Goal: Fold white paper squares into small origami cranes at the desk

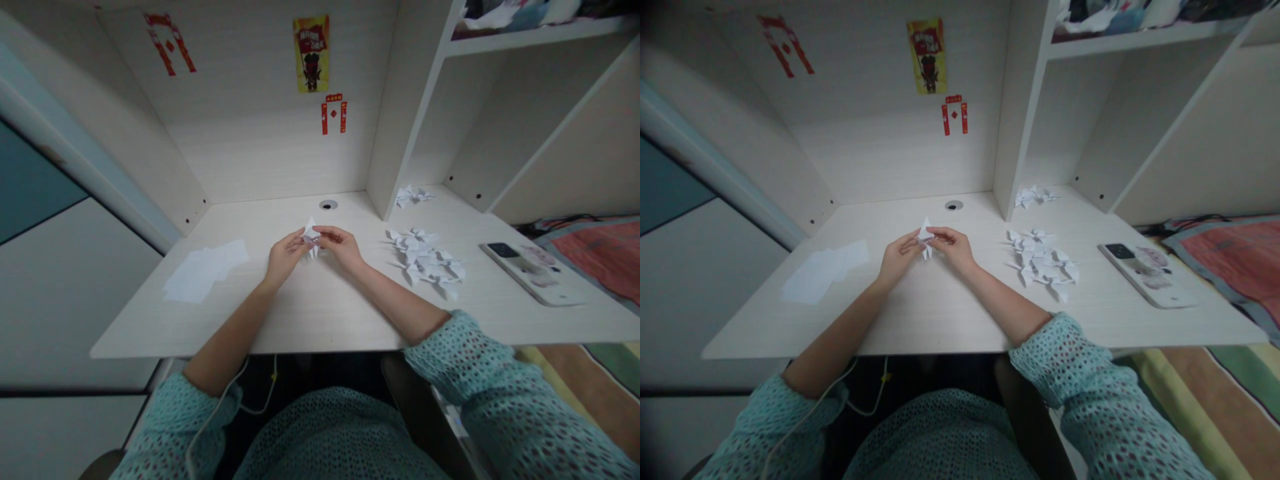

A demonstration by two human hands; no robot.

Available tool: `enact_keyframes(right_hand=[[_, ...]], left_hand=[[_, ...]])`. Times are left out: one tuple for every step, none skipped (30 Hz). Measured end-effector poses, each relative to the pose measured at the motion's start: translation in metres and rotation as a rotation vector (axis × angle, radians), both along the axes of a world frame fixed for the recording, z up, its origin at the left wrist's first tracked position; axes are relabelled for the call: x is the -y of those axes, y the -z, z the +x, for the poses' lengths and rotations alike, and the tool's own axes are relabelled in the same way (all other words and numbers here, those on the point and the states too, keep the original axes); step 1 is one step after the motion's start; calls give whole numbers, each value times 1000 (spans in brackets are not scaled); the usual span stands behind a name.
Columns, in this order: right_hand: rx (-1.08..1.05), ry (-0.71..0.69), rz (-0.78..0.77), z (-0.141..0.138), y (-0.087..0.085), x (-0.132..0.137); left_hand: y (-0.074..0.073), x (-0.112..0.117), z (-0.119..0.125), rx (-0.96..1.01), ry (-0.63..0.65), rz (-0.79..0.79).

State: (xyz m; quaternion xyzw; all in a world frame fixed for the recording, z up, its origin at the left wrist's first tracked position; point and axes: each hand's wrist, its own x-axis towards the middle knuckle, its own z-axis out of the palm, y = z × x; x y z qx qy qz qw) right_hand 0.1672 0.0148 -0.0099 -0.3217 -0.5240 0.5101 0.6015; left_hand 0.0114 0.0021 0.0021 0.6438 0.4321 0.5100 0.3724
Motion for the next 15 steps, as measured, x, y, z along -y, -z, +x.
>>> enact_keyframes(right_hand=[[6,-5,6,-1,0,0],[20,-2,16,-1,1,1],[42,12,30,-1,1,1],[72,32,47,-1,1,1],[106,59,67,0,0,2],[144,86,92,1,-1,2],[183,106,118,2,-2,3],[218,115,145,3,-3,3],[246,113,172,3,-4,4],[267,101,197,4,-5,4],[279,82,219,4,-5,4],[285,62,238,4,-5,3],[287,47,254,4,-4,2],[290,33,265,4,-3,2],[292,22,271,4,-1,1]], left_hand=[[2,-2,1,28,56,-45],[2,-2,2,53,97,-81],[2,-3,2,75,122,-106],[2,-2,3,93,130,-126],[1,-2,3,103,127,-145],[0,-1,2,105,119,-162],[-1,0,2,98,112,-176],[-2,0,2,88,105,-187],[-2,0,1,79,99,-192],[-2,0,0,73,96,-192],[-1,-1,0,70,93,-188],[-1,-1,0,70,90,-182],[-1,-1,-1,69,88,-175],[-1,-1,-1,67,85,-169],[-1,-1,-1,64,81,-165]])
